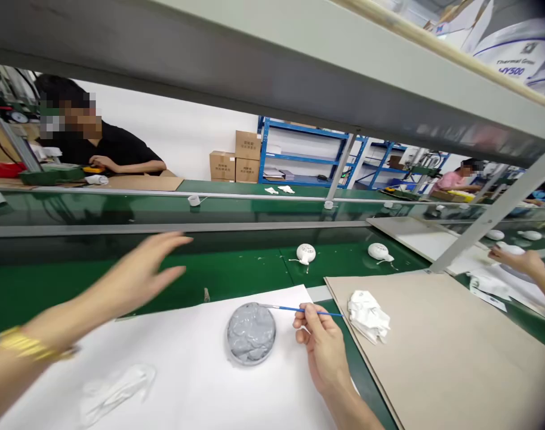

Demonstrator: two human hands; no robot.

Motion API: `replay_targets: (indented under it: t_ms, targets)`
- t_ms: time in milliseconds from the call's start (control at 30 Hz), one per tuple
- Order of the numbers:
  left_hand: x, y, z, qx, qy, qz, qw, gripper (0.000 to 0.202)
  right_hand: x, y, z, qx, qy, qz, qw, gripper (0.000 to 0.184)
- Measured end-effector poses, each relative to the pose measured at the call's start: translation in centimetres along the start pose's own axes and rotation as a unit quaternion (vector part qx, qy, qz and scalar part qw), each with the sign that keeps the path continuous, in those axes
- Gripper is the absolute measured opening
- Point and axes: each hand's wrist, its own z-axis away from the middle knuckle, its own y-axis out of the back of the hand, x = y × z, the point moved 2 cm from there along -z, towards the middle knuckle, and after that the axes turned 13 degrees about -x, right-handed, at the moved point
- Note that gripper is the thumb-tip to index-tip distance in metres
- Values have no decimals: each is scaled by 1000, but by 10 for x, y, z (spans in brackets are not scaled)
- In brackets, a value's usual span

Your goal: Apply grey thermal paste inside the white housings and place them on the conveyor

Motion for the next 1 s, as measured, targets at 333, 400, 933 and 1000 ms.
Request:
replay_targets:
  t_ms: [333, 400, 933, 1000]
  targets:
    - [191, -134, -178, -284, -178, -1, 942, 54, 2, 13, 5, 15, 48, 173, 984, 38]
    - [195, -149, -191, -304, -151, 2, 941, 51, 1, 12, 7, 13, 53, 203, 978, 38]
    - [72, -117, -162, -191, 97, 285, 934, 32, 7, 8, 10, 2, 125, 291, 948, 29]
    - [52, -94, -135, -167, 97, 379, 905, 37, 9, 9, 8, 9, 135, 306, 942, 30]
